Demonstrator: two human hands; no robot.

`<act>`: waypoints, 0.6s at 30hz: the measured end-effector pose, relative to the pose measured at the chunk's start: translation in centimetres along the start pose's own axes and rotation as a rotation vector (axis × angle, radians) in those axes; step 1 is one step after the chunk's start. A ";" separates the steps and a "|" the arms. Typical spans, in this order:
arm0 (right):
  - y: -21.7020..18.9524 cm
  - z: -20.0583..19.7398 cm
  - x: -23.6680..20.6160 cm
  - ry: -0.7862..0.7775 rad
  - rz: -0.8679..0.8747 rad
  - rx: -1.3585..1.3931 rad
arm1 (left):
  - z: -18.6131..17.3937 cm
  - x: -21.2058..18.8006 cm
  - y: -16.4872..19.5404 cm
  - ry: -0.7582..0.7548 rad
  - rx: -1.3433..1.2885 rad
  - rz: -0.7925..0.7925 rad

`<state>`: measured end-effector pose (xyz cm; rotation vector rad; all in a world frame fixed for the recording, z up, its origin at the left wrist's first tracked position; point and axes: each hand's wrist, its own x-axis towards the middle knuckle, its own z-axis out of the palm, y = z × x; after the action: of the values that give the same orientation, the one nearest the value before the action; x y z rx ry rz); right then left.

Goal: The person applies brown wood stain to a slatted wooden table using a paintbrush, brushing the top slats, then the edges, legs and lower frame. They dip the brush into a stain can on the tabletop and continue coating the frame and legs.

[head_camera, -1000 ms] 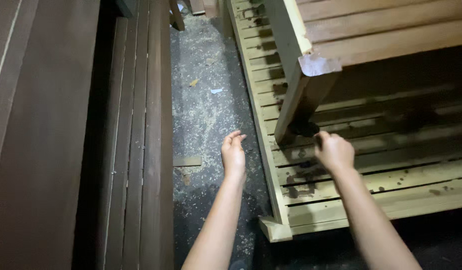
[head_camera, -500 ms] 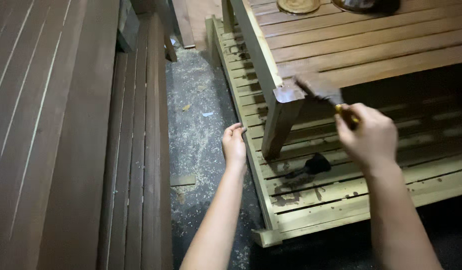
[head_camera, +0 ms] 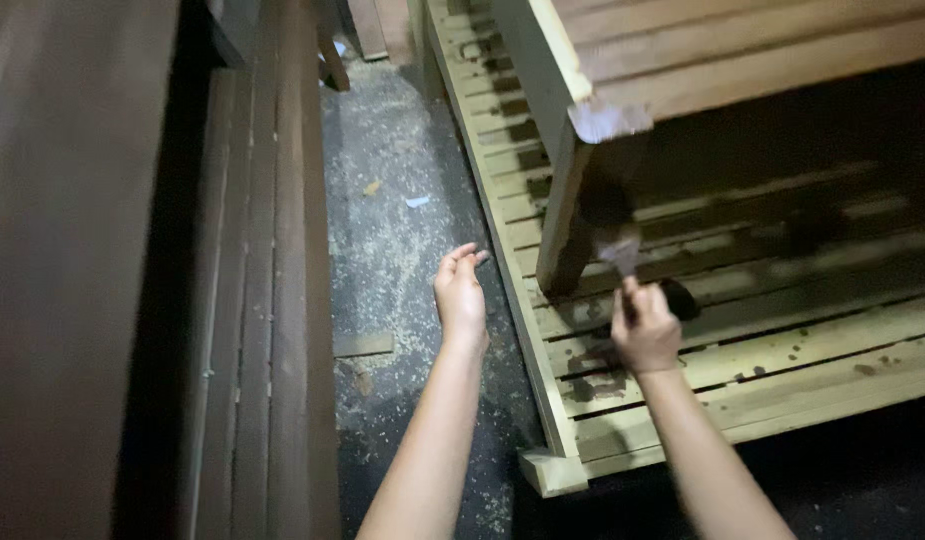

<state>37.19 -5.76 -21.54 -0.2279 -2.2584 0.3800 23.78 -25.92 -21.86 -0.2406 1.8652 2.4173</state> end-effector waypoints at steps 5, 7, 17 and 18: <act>0.5 1.0 -3.5 -0.405 0.208 -0.105 | -0.3 -0.4 -4.5 0.003 -0.011 0.050; 1.1 0.8 -2.7 -0.582 0.274 -0.178 | -0.4 -0.8 -5.1 0.004 0.007 0.010; 1.7 -9.5 8.3 -0.019 -0.038 0.138 | 2.6 -0.8 -0.2 -0.006 -0.079 0.073; 1.8 -9.4 8.0 0.021 -0.011 0.185 | 2.7 -0.7 0.0 -0.012 -0.077 0.086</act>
<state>39.21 0.03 -10.70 -0.1223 -2.1868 0.5746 24.31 -23.31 -21.08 -0.1531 1.8166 2.5440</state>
